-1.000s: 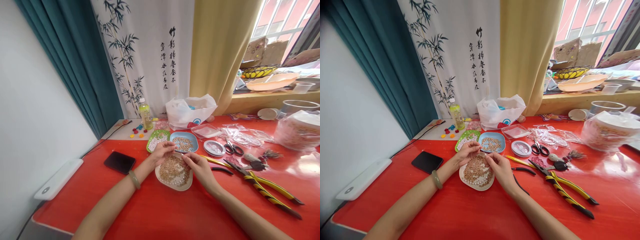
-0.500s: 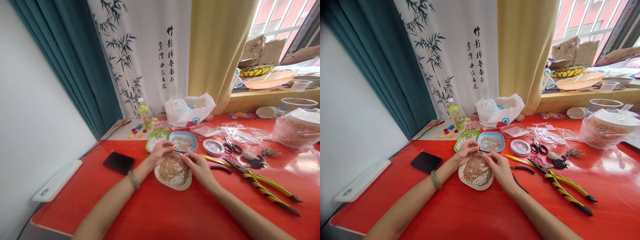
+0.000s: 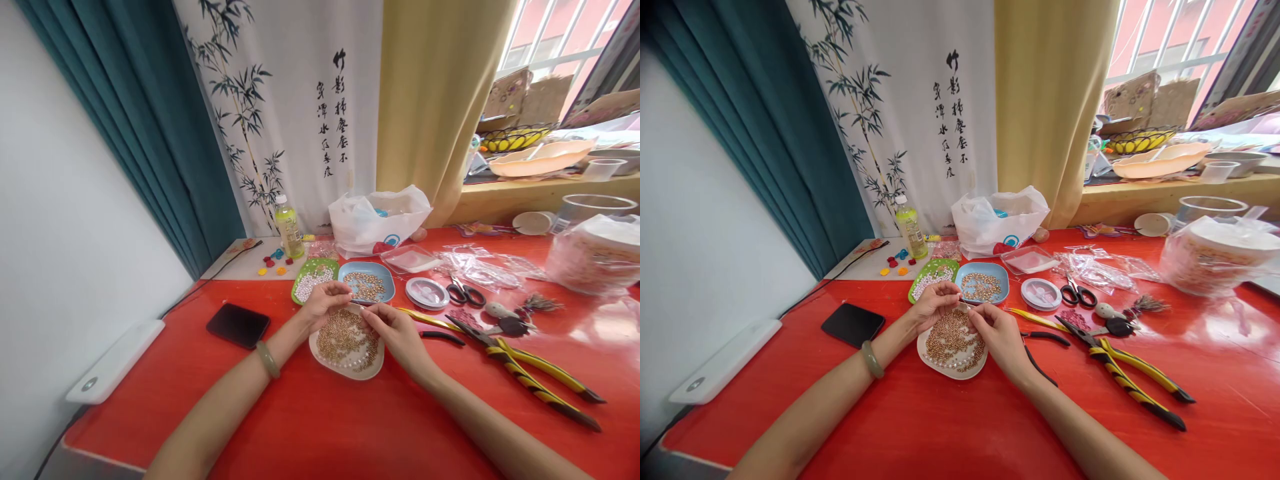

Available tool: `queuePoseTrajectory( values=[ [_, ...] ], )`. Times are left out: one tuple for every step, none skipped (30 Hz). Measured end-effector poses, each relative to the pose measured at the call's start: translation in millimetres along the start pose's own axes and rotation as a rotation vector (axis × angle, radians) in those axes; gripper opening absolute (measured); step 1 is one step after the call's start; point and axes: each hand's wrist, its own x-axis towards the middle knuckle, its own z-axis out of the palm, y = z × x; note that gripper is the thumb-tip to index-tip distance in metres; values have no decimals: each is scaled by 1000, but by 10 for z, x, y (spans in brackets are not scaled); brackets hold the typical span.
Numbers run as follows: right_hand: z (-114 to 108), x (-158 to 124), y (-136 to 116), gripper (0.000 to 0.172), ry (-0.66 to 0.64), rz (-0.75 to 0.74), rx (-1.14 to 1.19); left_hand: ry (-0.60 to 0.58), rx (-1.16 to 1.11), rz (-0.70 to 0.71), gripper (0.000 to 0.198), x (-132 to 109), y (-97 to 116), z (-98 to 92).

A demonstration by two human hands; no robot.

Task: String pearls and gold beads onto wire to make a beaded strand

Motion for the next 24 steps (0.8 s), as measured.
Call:
queuePoseTrajectory(
  values=[
    [1,2,-1,29,-2,5,-1,2,8,1,26,-5,3,7],
    [1,3,-1,29,-2,6,1,6,15,3,27,-10,6,15],
    [1,5,0,29,-4,8,2,10,20,8,27,-16,10,22],
    [1,5,2,29,-5,6,3,12,26,15,27,-21,15,28],
    [0,5,5,29,-8,0,3,12,34,23,26,-27,19,35],
    [-1,4,8,29,-12,-7,0,11,42,32,25,-32,24,41],
    [-3,3,12,28,-15,-14,-3,9,50,40,24,-36,28,47],
    [-5,2,14,27,-16,-18,-7,6,56,45,23,-39,32,52],
    [-8,0,15,27,-16,-18,-8,5,61,49,22,-41,35,58],
    [-10,-1,14,26,-15,-15,-8,6,66,50,22,-42,38,63],
    [-12,-3,11,25,-15,-8,-7,9,69,52,22,-44,40,67],
    [-13,-4,6,25,-16,-1,-5,8,73,53,21,-45,42,70],
    [-13,-4,0,24,-17,4,-4,4,78,53,21,-46,43,72],
    [-13,-4,-6,23,-17,8,-3,-2,83,54,20,-47,43,72],
    [-12,-4,-12,23,-17,10,-2,-10,88,55,20,-48,42,70],
    [-10,-3,-18,22,-16,12,-2,-17,92,55,19,-47,39,66],
    [-7,-2,-24,21,-16,13,-3,-23,96,54,19,-46,35,60],
    [-5,-2,-28,21,-17,13,-4,-28,99,54,19,-44,30,53],
    [-3,-1,-32,20,-18,13,-5,-32,100,54,19,-41,24,46],
    [-1,-2,-35,20,-21,12,-6,-37,101,53,20,-37,17,38],
    [-1,-3,-37,20,-22,10,-8,-41,102,53,20,-34,11,33],
    [-1,-4,-37,19,-21,8,-10,-43,104,52,20,-32,6,29],
    [-1,-6,-37,19,-21,7,-12,-43,105,51,21,-32,3,28],
    [-2,-7,-35,20,-20,7,-14,-37,106,51,21,-32,2,30]
  ],
)
